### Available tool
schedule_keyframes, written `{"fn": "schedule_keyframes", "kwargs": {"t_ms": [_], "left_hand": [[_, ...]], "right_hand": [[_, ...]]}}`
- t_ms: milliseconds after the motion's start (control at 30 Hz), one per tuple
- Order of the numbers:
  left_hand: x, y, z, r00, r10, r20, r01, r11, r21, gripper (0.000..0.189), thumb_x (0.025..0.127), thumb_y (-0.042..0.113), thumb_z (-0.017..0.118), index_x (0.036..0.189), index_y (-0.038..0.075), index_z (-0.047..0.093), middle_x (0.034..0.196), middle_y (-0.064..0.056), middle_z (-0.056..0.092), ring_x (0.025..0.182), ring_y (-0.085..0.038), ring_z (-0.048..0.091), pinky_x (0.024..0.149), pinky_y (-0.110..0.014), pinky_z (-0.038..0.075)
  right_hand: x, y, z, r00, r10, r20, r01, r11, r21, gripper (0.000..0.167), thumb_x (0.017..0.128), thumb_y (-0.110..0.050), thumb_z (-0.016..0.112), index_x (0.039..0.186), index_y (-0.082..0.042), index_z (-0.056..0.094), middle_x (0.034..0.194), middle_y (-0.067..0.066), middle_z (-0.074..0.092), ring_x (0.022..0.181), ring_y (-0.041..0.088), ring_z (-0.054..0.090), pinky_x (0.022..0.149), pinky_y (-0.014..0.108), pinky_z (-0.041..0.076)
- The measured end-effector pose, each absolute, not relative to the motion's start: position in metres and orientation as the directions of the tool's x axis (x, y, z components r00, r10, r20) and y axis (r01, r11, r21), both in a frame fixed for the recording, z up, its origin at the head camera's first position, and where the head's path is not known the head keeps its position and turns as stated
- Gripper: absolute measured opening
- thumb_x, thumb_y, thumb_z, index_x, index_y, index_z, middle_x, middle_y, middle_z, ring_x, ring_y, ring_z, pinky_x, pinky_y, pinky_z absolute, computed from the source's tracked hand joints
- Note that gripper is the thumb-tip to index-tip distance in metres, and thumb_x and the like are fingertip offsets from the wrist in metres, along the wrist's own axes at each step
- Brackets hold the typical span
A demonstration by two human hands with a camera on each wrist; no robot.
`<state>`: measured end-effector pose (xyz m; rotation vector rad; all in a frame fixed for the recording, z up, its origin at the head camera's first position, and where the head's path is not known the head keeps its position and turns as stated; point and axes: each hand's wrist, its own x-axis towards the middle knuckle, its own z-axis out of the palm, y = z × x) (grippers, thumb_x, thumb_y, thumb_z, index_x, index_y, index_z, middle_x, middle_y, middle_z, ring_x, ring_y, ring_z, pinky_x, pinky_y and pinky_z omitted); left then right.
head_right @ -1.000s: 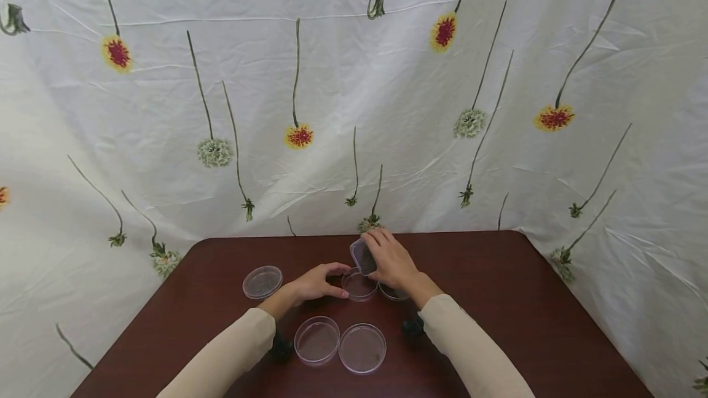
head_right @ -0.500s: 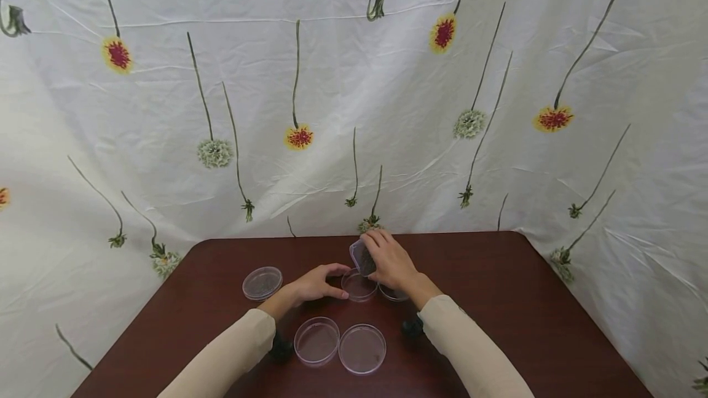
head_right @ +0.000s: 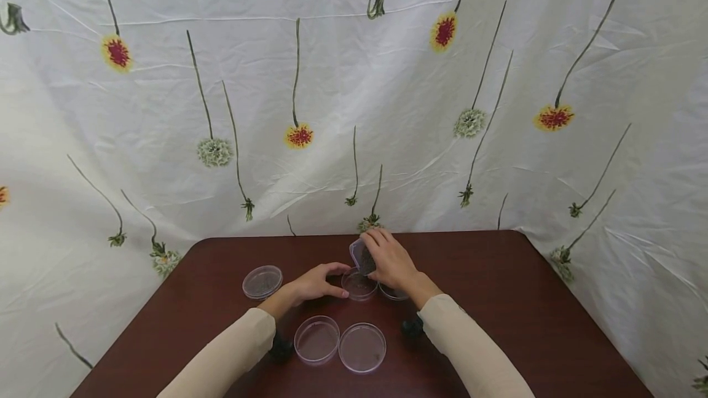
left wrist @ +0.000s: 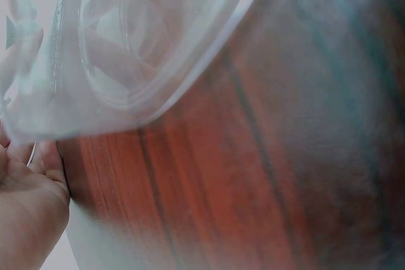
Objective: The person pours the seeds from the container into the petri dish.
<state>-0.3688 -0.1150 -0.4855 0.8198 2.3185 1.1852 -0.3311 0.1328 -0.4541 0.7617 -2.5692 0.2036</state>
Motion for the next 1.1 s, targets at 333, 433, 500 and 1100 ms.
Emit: {"fn": "schedule_keyframes", "kwargs": {"t_ms": [333, 433, 500, 1100], "left_hand": [[-0.3688, -0.1155, -0.4856, -0.744, 0.661, -0.096, 0.309, 0.468, 0.828, 0.066, 0.089, 0.023, 0.086, 0.146, 0.009, 0.057, 0.148, -0.014, 0.054, 0.14, -0.037, 0.044, 0.113, -0.056, 0.035], [-0.3684, -0.1155, -0.4859, -0.743, 0.662, -0.097, 0.31, 0.469, 0.827, 0.066, 0.089, 0.023, 0.086, 0.146, 0.009, 0.057, 0.148, -0.013, 0.054, 0.14, -0.036, 0.044, 0.113, -0.056, 0.035], [-0.368, -0.1154, -0.486, -0.743, 0.662, -0.097, 0.311, 0.47, 0.826, 0.066, 0.089, 0.023, 0.086, 0.146, 0.009, 0.057, 0.147, -0.013, 0.054, 0.14, -0.036, 0.045, 0.113, -0.055, 0.035], [-0.3703, -0.1149, -0.4876, -0.737, 0.671, -0.087, 0.322, 0.461, 0.827, 0.066, 0.089, 0.021, 0.086, 0.146, 0.007, 0.056, 0.147, -0.012, 0.055, 0.14, -0.034, 0.046, 0.114, -0.053, 0.035]], "right_hand": [[-0.3306, 0.132, -0.4541, -0.747, -0.479, 0.462, -0.542, 0.84, -0.006, 0.099, 0.063, -0.026, 0.103, 0.145, -0.002, 0.051, 0.143, 0.016, 0.052, 0.136, 0.036, 0.045, 0.112, 0.046, 0.04], [-0.3303, 0.1322, -0.4546, -0.751, -0.478, 0.456, -0.542, 0.84, -0.011, 0.1, 0.064, -0.026, 0.103, 0.145, -0.002, 0.051, 0.144, 0.016, 0.051, 0.136, 0.036, 0.045, 0.112, 0.046, 0.04], [-0.33, 0.1325, -0.455, -0.752, -0.479, 0.454, -0.542, 0.84, -0.013, 0.1, 0.064, -0.026, 0.103, 0.146, -0.002, 0.05, 0.144, 0.016, 0.051, 0.137, 0.037, 0.045, 0.112, 0.046, 0.04], [-0.33, 0.1341, -0.4556, -0.743, -0.488, 0.459, -0.545, 0.838, 0.009, 0.098, 0.065, -0.026, 0.102, 0.145, -0.002, 0.051, 0.143, 0.016, 0.051, 0.136, 0.036, 0.045, 0.111, 0.046, 0.042]]}}
